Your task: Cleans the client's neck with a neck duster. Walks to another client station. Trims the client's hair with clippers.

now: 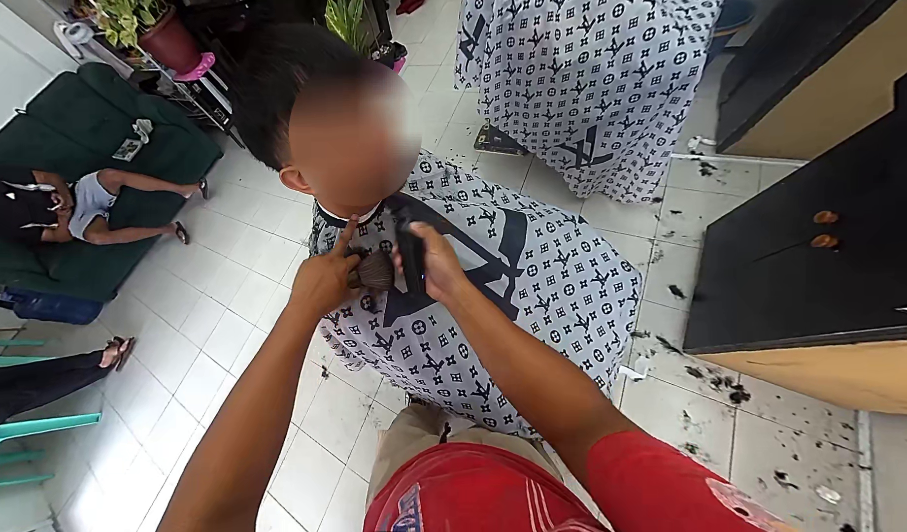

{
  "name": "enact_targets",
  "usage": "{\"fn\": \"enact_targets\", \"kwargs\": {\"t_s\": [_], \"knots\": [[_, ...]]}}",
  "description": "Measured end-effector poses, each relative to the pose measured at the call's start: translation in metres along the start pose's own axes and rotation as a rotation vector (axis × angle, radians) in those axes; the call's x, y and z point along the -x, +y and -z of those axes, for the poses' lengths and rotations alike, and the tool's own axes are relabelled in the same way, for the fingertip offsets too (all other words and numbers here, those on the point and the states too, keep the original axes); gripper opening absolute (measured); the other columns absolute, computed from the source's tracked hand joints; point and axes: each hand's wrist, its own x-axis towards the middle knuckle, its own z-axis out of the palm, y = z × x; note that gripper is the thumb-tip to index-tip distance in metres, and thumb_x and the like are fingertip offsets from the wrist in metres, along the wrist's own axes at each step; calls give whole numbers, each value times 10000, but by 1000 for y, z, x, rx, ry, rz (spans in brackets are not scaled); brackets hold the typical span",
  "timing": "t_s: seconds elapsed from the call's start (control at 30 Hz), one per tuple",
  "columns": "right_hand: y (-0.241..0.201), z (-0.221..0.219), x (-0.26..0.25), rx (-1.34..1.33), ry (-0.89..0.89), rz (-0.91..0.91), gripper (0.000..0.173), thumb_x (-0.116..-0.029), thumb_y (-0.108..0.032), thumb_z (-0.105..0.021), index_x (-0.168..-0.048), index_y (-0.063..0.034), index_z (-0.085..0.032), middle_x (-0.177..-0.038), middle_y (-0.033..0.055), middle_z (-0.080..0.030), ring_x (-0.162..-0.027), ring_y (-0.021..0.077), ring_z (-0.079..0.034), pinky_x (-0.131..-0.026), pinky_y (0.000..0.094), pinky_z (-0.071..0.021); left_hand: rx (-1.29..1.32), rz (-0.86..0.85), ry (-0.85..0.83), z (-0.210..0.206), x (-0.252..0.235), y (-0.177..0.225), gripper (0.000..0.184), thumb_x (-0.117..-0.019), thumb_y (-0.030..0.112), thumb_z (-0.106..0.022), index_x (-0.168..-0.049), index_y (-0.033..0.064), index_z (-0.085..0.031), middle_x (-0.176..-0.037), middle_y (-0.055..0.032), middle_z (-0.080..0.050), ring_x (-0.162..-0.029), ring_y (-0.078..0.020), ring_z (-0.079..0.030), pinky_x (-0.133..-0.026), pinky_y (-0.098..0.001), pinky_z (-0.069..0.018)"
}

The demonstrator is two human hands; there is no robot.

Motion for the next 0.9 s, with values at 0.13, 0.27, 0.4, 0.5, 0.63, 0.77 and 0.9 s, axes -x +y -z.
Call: {"fn": "enact_targets", "kwargs": {"t_s": [0.13,0.27,0.4,0.5,0.63,0.77,0.9], "knots": [[12,-20,-13,101,4,-197,333,-1121,-302,-388,-1148,-24,-570,-779,95,-650,-579,159,-634,-529,277,-552,-100,-16,-108,9,-3,-17,411,-857,343,-823,-1179,105,-734,-1732,-25,-119,-860,-351,-718,-724,-551,-575],[19,-33,-30,85,50,-105,335,-1121,-304,-400,-1149,-15,-565,-780,100,-656,-580,159,-638,-535,274,-556,-134,-94,-26,11,-8,-27,387,-818,332,-857,-1104,92,-760,-1714,-20,-206,-764,-331,-706,-655,-546,-565],[25,-43,-38,111,73,-69,331,-1122,-302,-398,-1153,-18,-567,-793,98,-649,-589,160,-636,-547,279,-558,-150,-121,-25,11,-9,-33,405,-827,328,-848,-1147,98,-754,-1717,-2,-196,-754,-322,-705,-653,-543,-566],[29,-51,-43,105,119,-20,326,-1124,-296,-392,-1149,-22,-567,-787,92,-651,-590,157,-639,-547,276,-557,-148,-154,-18,10,-10,-39,422,-832,334,-841,-1164,90,-750,-1720,-13,-183,-762,-322,-707,-647,-539,-565],[33,-56,-44,54,163,64,320,-1124,-286,-375,-1156,-26,-559,-784,95,-654,-588,161,-640,-545,278,-557,-129,-195,-7,9,-12,-44,430,-827,333,-846,-1166,86,-752,-1722,-16,-173,-763,-332,-706,-646,-550,-564],[42,-55,-45,8,164,157,342,-1125,-289,-353,-1146,-19,-563,-785,95,-655,-589,161,-643,-549,288,-567,-144,-180,-94,10,-16,-45,474,-874,366,-801,-1263,112,-705,-1734,5,-105,-884,-358,-713,-718,-572,-566],[45,-52,-43,-33,154,182,352,-1125,-305,-332,-1151,-35,-556,-803,92,-660,-602,159,-647,-553,281,-566,-107,-190,-60,7,-15,-47,479,-850,364,-830,-1238,105,-716,-1725,-14,-158,-852,-360,-708,-699,-575,-560]]}}
